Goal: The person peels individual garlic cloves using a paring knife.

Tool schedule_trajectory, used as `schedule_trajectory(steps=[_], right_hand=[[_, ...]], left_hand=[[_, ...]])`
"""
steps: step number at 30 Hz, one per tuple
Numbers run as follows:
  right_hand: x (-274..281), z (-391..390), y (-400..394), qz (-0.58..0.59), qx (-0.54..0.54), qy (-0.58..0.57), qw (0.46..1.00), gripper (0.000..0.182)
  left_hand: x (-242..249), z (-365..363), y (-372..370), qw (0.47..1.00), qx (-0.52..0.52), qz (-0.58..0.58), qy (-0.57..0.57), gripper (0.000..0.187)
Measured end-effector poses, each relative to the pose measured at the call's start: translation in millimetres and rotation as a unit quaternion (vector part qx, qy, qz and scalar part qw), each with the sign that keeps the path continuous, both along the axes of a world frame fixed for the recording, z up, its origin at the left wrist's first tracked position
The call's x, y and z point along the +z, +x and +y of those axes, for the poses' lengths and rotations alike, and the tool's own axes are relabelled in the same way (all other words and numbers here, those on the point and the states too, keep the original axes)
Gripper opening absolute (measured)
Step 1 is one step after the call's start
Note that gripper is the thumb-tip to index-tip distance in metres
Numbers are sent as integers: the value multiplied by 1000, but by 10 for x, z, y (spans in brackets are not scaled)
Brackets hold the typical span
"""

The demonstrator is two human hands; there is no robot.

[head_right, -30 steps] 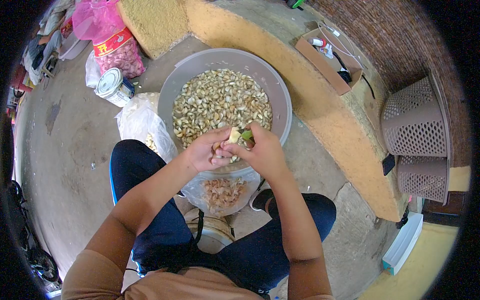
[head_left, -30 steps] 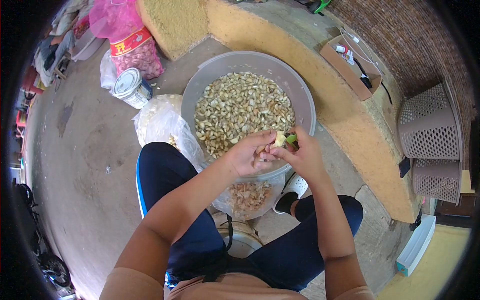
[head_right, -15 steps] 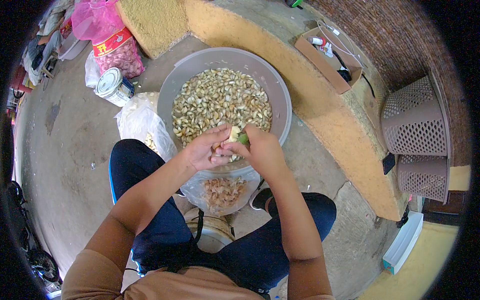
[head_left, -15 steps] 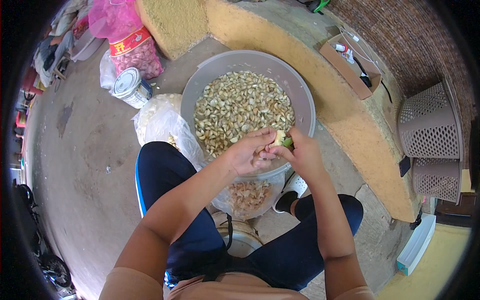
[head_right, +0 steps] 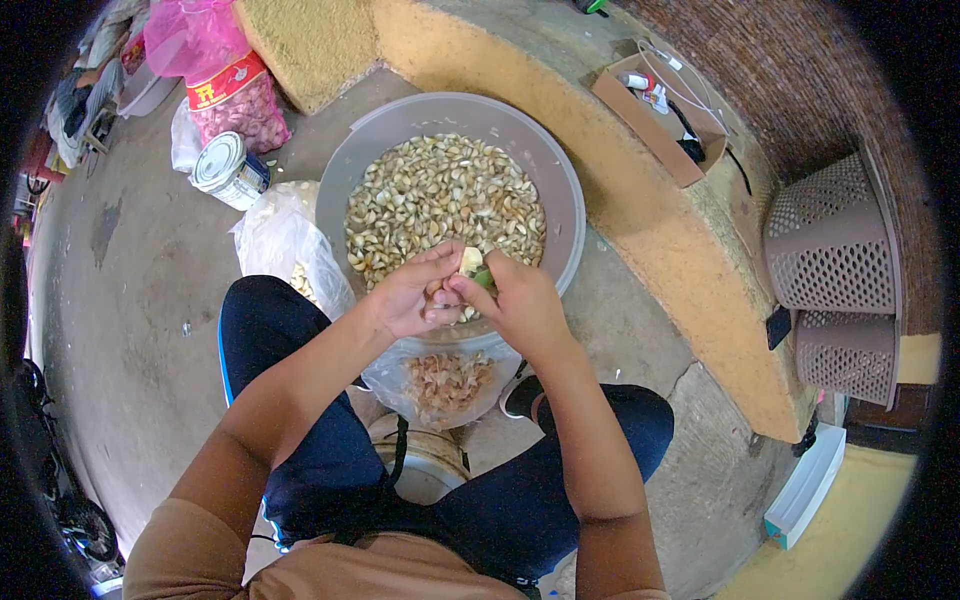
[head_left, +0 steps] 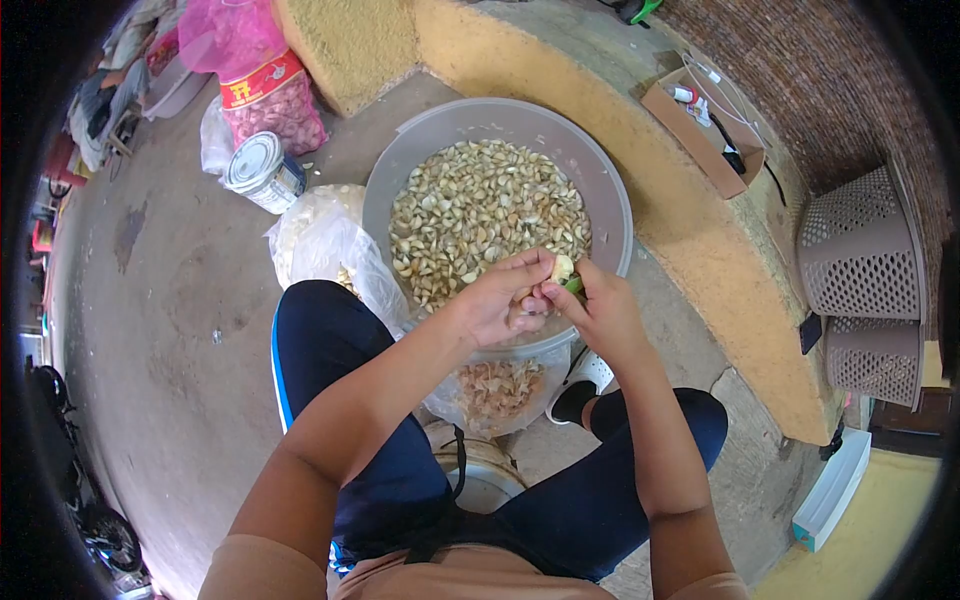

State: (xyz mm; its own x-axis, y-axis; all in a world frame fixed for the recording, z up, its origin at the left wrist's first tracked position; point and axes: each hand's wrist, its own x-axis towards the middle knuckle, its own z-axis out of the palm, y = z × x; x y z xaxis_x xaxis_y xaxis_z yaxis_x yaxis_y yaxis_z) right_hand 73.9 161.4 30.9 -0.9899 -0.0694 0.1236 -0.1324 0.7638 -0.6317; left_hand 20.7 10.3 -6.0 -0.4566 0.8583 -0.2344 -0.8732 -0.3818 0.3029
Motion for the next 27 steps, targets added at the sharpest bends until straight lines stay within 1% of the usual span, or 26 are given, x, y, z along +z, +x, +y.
schedule_trajectory(steps=[5,8,11,14,17,20,23,27], right_hand=[[-55,-29,21,25,-6,21,999,37],[-74,-29,16,61,4,51,997,35],[-71,-3,22,45,12,33,998,38],[-34,60,-4,-21,-41,3,999,44],[70,96,-7,-36,-46,-8,998,50],[78,112,-17,-48,-29,20,998,50],[36,137,-20,-62,-31,21,997,49],[43,128,-20,-67,-23,36,997,48]], left_hand=[[11,18,3,999,27,35,-17,10],[-7,37,4,995,55,64,-43,9],[-18,51,-27,986,67,84,-128,8],[56,29,-51,980,53,96,-169,7],[20,13,-80,975,19,137,-175,8],[10,17,-77,970,11,157,-185,11],[17,11,-80,967,-8,173,-184,13],[16,11,-76,967,-11,170,-187,14]])
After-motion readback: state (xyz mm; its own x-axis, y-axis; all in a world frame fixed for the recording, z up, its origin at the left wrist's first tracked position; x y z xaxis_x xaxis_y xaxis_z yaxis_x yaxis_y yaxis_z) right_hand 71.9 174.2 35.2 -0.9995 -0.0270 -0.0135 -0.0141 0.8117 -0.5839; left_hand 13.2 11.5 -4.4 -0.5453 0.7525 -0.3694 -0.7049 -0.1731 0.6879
